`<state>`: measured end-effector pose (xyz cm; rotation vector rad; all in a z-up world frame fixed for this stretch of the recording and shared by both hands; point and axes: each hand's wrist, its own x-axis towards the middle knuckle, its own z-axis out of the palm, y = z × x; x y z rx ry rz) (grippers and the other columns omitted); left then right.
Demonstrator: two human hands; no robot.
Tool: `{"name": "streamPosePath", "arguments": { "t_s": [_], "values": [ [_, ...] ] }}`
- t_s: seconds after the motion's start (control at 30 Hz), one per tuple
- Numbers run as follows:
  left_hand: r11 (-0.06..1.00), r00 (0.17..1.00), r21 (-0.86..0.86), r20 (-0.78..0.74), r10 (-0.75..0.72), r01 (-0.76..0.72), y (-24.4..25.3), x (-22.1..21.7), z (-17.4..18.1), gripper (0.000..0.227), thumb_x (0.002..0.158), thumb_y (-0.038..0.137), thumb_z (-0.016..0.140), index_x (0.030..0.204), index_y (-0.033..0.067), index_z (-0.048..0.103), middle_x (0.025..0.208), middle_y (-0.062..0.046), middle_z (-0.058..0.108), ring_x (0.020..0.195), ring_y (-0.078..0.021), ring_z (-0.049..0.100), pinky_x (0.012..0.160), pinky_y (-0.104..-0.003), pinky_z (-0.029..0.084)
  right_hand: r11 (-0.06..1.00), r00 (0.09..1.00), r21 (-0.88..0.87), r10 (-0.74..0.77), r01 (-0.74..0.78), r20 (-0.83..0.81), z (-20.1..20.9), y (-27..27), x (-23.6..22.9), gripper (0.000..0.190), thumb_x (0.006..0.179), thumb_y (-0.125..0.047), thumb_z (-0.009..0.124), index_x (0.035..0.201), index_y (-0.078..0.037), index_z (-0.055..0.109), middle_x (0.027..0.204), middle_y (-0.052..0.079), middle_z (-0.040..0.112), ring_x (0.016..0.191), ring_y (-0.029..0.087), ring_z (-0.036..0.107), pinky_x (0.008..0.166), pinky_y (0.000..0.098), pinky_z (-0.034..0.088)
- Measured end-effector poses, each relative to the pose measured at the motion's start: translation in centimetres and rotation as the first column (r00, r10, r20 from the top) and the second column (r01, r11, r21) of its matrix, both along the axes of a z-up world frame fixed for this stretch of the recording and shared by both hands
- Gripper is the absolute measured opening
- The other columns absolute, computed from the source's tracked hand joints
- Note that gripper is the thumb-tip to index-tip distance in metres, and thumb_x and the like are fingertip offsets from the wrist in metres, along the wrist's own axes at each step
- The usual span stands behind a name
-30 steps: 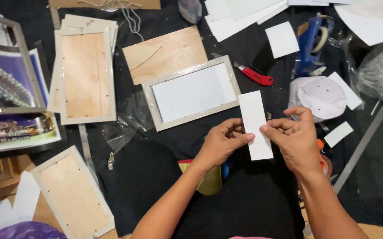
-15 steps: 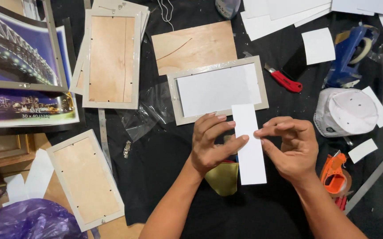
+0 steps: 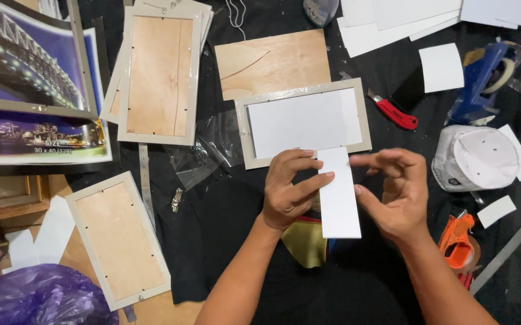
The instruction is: The person assembles a picture frame by applying tape to a white backing, placing a wooden board over it, and trimming excess material with a utility knife. The person then flips the frame and continues trimming around the edges.
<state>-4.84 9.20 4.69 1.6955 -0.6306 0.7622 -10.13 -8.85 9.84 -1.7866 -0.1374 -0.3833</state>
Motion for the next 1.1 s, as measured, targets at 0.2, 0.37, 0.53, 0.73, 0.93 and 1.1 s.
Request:
{"name": "streamPosePath", "arguments": {
  "t_s": [0.2,0.37,0.53,0.73,0.93,1.1],
  "values": [
    [0.996,0.997,0.078,-0.052,0.056,-0.052,0.6,0.7,-1.7,0.015,0.101,0.020,0.068,0.103,0.0305,0.078,0.105,0.001,0.067,0.102,-0.0239,0.065,0.091,-0.043,0.058,0.875,0.827,0.431,0.067,0.220,-0.558,-4.8,-0.7,1.7,0.058,0.094,-0.008,0.068,0.141,-0.006,0.035,0.095,0.017,0.069,0.075,0.014,0.065,0.066,0.0205,0.051],
    [0.932,0.836,0.350,-0.480,0.268,-0.098,5.3,4.8,0.1,0.082,0.087,0.004,0.079,0.156,-0.0038,0.035,0.129,-0.039,0.051,0.122,-0.0576,0.053,0.101,-0.065,0.048,0.945,0.791,0.248,-0.017,0.212,-0.611,-9.6,1.0,6.6,0.072,0.089,-0.004,0.080,0.141,0.006,0.032,0.097,0.023,0.066,0.078,0.024,0.068,0.058,0.0266,0.050],
    [0.897,0.608,0.433,-0.688,0.396,-0.093,8.5,9.4,-4.0,0.061,0.095,0.005,0.069,0.148,-0.0111,0.043,0.129,-0.037,0.058,0.126,-0.0522,0.056,0.106,-0.061,0.045,0.990,0.758,0.031,-0.086,0.138,-0.647,-17.2,5.6,13.7,0.071,0.086,-0.003,0.081,0.138,0.005,0.032,0.092,0.021,0.074,0.076,0.023,0.074,0.060,0.0269,0.057],
    [0.796,0.458,0.598,-0.683,0.569,-0.096,9.9,11.0,-11.5,0.065,0.090,0.018,0.074,0.147,0.0033,0.048,0.125,-0.017,0.062,0.119,-0.0370,0.058,0.098,-0.052,0.048,0.983,0.743,-0.172,-0.156,0.056,-0.651,-21.1,8.7,16.4,0.062,0.087,-0.002,0.077,0.135,0.002,0.038,0.089,0.016,0.076,0.077,0.022,0.074,0.063,0.0294,0.060],
    [0.757,0.387,0.653,-0.691,0.610,-0.028,9.7,11.8,-13.6,0.063,0.087,0.029,0.079,0.141,0.0108,0.053,0.117,-0.010,0.061,0.112,-0.0308,0.057,0.091,-0.048,0.049,0.961,0.744,-0.275,-0.194,0.013,-0.640,-21.7,10.9,16.4,0.061,0.085,-0.001,0.078,0.133,0.000,0.040,0.085,0.014,0.076,0.081,0.026,0.075,0.069,0.0348,0.061],
    [0.753,0.369,0.658,-0.696,0.615,-0.014,9.4,12.1,-13.5,0.048,0.092,0.022,0.070,0.134,0.0067,0.054,0.114,-0.012,0.060,0.110,-0.0321,0.059,0.091,-0.047,0.051,0.960,0.729,-0.278,-0.180,-0.015,-0.661,-20.2,12.2,16.7,0.064,0.087,0.000,0.076,0.137,0.001,0.036,0.087,0.011,0.076,0.084,0.026,0.074,0.077,0.0378,0.061]
  ]
}}
